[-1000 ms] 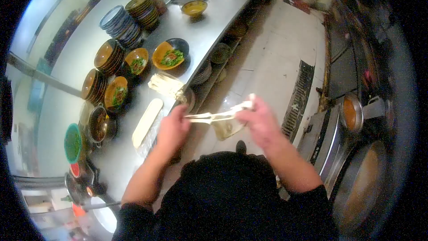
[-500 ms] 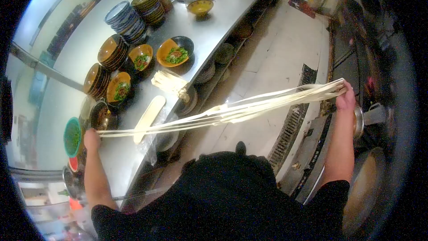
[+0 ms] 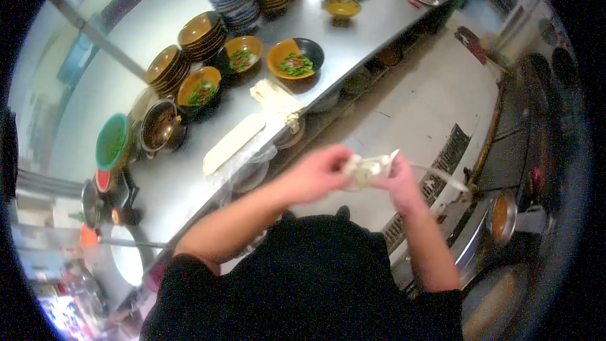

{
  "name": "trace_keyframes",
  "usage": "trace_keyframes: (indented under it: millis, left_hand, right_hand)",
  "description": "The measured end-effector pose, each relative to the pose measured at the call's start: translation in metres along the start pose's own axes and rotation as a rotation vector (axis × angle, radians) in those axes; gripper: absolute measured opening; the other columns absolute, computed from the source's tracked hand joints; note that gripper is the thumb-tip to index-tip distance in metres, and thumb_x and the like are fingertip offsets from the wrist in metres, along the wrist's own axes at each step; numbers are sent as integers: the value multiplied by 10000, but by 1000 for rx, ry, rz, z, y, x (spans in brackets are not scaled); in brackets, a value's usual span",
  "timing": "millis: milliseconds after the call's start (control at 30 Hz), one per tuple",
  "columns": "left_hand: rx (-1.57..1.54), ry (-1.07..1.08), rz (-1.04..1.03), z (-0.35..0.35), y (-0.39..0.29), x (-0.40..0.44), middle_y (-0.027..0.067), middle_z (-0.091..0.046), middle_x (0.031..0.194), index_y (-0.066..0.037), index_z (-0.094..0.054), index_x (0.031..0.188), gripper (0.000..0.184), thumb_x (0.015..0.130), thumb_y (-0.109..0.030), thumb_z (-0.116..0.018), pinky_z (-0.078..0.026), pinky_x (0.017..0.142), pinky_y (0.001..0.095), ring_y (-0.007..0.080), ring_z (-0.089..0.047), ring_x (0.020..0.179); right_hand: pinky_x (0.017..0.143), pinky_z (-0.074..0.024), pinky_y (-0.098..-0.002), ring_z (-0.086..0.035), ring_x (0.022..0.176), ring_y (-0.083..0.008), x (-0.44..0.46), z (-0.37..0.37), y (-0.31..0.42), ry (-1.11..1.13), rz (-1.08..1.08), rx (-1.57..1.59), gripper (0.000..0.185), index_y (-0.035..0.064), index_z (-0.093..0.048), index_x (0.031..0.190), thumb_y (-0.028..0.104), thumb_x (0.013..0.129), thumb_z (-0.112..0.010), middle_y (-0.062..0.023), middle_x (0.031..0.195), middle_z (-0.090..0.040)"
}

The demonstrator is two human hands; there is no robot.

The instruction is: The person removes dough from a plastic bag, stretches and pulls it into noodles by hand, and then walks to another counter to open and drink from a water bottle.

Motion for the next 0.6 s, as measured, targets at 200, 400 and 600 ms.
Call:
trace_keyframes:
  millis: [200, 400, 600]
  left_hand:
    - [368, 50, -45, -10, 36, -22, 128, -621, 933, -47, -597, 1048, 311, 787, -207, -651, -489, 773, 343, 251, -610, 854]
    - [739, -912, 384, 187, 192, -107, 209, -557, 1148, 11, -549, 1118, 473, 717, -213, -664, -424, 937, 416, 354, -523, 1081]
    - [848, -1258, 930, 297, 258, -208, 198, -547, 1142, 2, -566, 1056, 496, 706, -322, -701, -416, 916, 439, 349, -471, 1109]
  right_hand:
    - [669, -455, -236, -575, 821, -112, 8, -24, -36, -111, -68, -5, 295, 34, -524, 1046, -30, 771, -610, -35, 948, -599]
    - [622, -416, -215, -540, 780, -83, -8, -55, -22, -134, -50, -176, 309, 30, -540, 1045, 52, 771, -682, -12, 914, -594]
    - [647, -427, -221, -544, 767, -86, -13, -61, -28, -80, -100, -190, 278, 31, -539, 989, 47, 760, -695, -16, 888, -603]
Point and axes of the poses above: each hand's wrist, its own x-axis towards the middle knuckle, its own z-axis out of the back of the hand, y = z × x, the point moved 7 cm from there along x, towards the middle knuckle
